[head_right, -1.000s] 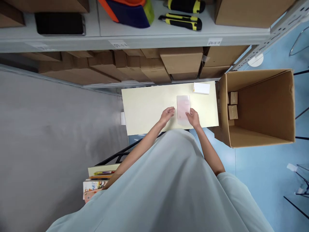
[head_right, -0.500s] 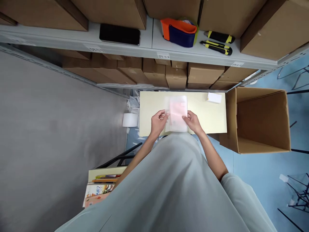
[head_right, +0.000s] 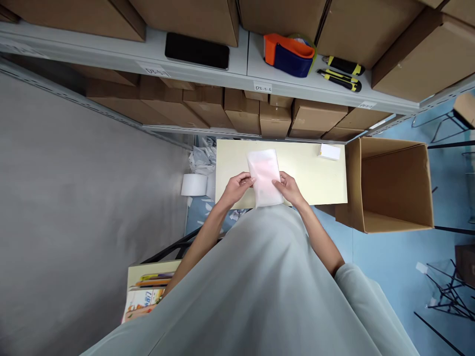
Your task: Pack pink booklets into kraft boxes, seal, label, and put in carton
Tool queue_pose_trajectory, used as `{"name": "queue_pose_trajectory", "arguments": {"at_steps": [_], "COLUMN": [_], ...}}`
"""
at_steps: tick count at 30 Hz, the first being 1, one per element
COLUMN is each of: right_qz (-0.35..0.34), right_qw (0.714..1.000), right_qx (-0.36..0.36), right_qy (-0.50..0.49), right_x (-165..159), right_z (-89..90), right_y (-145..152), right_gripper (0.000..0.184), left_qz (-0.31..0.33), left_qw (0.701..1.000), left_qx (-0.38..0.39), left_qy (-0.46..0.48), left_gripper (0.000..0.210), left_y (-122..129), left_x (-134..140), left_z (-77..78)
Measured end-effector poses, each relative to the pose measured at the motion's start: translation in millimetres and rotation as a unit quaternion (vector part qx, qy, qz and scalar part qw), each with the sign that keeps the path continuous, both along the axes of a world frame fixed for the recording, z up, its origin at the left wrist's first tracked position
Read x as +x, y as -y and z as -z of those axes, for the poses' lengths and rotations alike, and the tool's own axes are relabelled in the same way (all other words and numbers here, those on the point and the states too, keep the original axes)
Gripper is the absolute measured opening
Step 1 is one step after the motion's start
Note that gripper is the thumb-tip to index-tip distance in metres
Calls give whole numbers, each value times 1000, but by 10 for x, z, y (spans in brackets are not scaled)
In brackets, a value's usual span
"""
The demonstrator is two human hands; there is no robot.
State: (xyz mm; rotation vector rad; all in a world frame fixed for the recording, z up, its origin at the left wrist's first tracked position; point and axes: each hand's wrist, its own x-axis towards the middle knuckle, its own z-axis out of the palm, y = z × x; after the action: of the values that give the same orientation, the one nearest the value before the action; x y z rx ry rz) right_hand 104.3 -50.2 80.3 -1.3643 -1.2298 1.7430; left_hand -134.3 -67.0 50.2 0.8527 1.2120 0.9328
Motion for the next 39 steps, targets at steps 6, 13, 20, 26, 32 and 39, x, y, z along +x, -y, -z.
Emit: {"name": "queue_pose_trajectory", "arguments": {"at_steps": [6,13,20,26,32,39], "right_qz": [35,-117,-112,-42,41,-4], "right_qw": [983,868,836,936,996,998], "right_qx": [88,341,338,189,14,-4], "right_qy": [157,341,418,295,84,65], "right_x": [-39,-201,-146,336,615,635], "right_z": [115,-111,-76,24,263,397], "right_y": [-91,63,83,-182,-247,-259], "right_gripper": [53,20,23,20,47,65], "left_qz": [-84,-157,-151,-136,-99,-124], "left_qw": [996,984,986,986,993,990], "left_qx": [-22,-51,-15,-41,-70,-64], "left_qy": [-8,-66,-66,-86,-16,-31], "left_gripper": [47,34,34,44,59,54], "left_y": [-45,-132,-121,-116,-71,-71], "left_x": [244,512,847,840,704,683], "left_z": [23,8,-86,79,147,163]}}
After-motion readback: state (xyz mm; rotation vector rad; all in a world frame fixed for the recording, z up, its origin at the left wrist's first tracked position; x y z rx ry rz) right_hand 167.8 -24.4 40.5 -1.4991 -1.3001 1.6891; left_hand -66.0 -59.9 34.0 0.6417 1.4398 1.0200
